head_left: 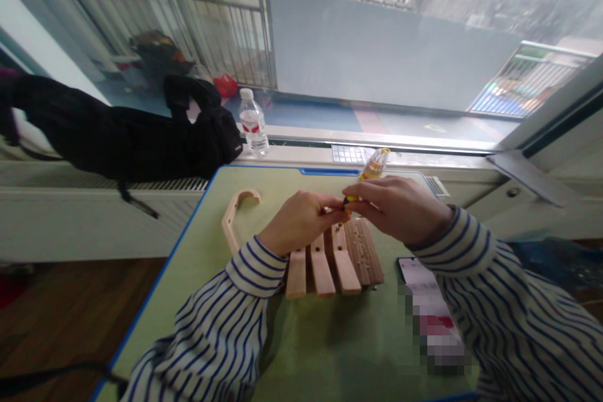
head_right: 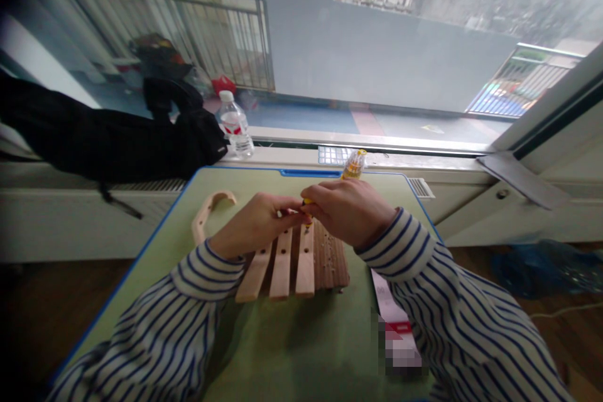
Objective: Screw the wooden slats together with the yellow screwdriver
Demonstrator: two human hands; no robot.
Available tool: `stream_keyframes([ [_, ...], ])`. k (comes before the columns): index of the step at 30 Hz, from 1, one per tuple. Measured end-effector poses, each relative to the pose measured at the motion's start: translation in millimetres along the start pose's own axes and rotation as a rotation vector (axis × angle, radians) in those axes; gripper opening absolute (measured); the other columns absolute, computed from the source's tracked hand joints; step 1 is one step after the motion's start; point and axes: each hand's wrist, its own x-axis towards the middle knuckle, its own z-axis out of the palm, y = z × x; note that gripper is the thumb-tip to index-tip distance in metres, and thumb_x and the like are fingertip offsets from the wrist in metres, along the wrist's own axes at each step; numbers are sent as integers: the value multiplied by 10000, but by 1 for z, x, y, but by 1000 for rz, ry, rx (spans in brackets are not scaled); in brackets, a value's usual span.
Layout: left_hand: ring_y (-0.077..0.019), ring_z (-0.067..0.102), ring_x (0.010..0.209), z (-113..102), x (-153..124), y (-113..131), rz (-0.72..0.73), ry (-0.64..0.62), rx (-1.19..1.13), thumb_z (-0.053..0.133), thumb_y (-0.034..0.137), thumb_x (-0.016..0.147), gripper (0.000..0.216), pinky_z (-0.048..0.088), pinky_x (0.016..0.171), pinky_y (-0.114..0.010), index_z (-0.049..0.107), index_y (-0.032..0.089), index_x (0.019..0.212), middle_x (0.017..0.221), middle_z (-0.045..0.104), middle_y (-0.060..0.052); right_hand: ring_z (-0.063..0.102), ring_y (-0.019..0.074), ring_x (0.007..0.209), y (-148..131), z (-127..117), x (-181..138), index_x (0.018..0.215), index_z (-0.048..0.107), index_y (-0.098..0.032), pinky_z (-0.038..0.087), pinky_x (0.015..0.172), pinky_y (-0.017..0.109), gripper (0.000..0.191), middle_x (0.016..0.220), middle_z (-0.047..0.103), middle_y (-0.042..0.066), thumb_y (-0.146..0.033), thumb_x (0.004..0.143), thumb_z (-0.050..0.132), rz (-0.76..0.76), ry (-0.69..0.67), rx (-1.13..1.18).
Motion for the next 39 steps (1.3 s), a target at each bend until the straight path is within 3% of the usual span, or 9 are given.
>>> stream_keyframes([
  [16,-108,525,635,-4,2,5,30,-19,41,445,351,845,285,356,572,-203,658,181,930,691,621,3,570,132,659,0,7,-3,956,592,-174,359,579,259,321,816,654,46,-406,862,392,52,100,12],
  [25,-123,559,658,-1,0,-1,-39,13,-5,500,416,800,307,388,592,-221,671,208,947,777,667,-25,571,126,652,-3,0,3,965,594,-183,350,556,254,337,797,652,37,-423,860,382,39,32,19],
  [32,-109,534,616,-1,-2,-4,-38,5,24,489,405,804,297,361,552,-208,677,204,915,698,643,-8,591,166,806,0,-5,3,1162,506,-175,398,647,282,377,970,643,84,-362,856,390,-18,-37,20],
  [39,-115,546,640,0,-1,-4,-29,2,20,490,395,808,297,372,567,-207,672,187,917,749,656,-24,580,148,764,-1,-7,5,1081,558,-192,377,620,269,305,903,647,60,-306,854,389,-54,-92,23],
])
